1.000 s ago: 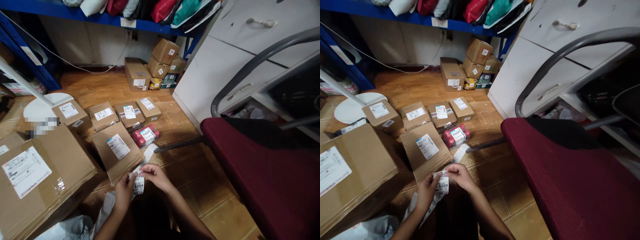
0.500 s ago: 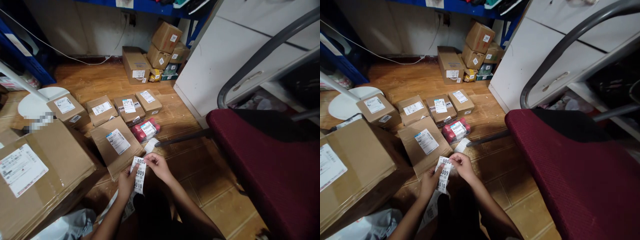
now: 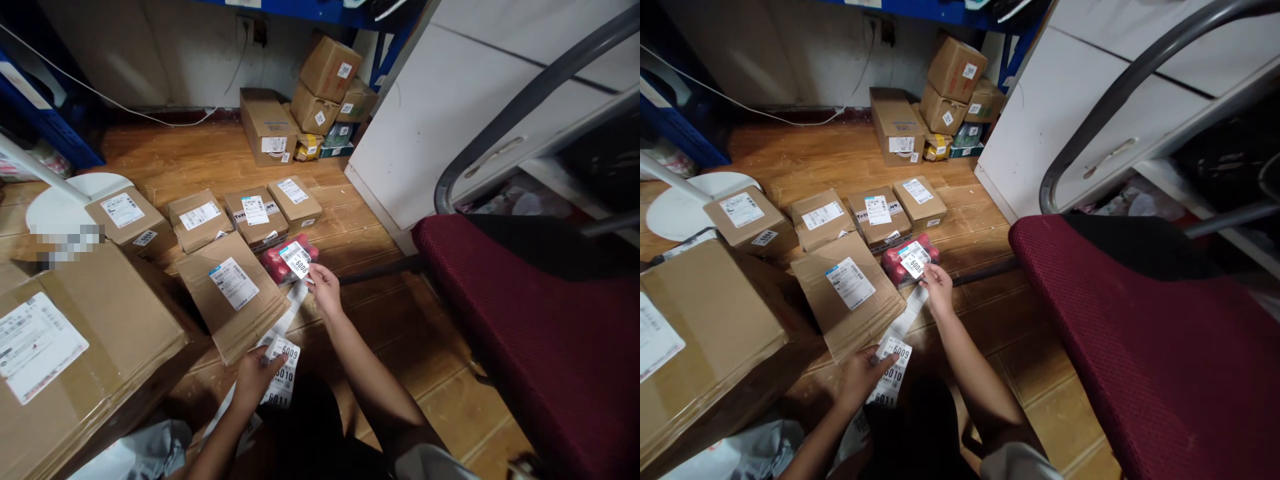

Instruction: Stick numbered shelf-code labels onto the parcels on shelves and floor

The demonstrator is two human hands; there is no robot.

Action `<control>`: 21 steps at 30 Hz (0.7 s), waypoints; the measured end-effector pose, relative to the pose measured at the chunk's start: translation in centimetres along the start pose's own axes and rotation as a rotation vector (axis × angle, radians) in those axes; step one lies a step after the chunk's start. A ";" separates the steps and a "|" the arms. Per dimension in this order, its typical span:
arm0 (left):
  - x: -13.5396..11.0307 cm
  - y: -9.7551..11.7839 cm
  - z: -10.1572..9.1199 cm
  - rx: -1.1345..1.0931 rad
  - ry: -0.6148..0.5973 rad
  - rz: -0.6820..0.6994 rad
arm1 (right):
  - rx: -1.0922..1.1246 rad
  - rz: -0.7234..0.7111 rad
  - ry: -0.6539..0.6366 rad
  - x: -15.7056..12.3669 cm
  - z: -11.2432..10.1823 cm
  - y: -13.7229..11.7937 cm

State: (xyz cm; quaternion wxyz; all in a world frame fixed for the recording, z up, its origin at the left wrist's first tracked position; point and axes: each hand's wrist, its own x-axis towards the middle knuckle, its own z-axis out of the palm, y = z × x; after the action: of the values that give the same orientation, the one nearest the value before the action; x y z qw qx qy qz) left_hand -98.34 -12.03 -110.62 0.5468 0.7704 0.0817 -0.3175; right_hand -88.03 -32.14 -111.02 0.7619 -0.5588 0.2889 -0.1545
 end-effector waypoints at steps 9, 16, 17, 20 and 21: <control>0.6 -0.7 0.7 -0.039 -0.031 0.042 | -0.099 -0.001 -0.098 0.1 0.9 -0.7; 0.6 -0.7 0.6 -0.052 -0.044 0.046 | -0.364 -0.235 -0.005 0.5 1.7 1.6; 0.7 -0.7 0.6 -0.060 -0.044 0.042 | -0.484 -0.348 0.068 0.7 2.3 2.1; 0.8 -0.9 0.7 -0.038 -0.062 0.041 | -0.807 -0.623 0.279 1.6 4.4 3.8; 0.8 -0.8 0.7 -0.018 -0.066 0.040 | -0.841 -0.651 0.300 1.9 5.0 4.3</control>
State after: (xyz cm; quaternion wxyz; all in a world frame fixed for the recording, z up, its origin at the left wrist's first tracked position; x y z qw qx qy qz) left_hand -98.40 -12.51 -111.89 0.5623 0.7560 0.0511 -0.3313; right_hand -83.86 -28.02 -114.57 0.3363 -0.8474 0.2435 -0.3311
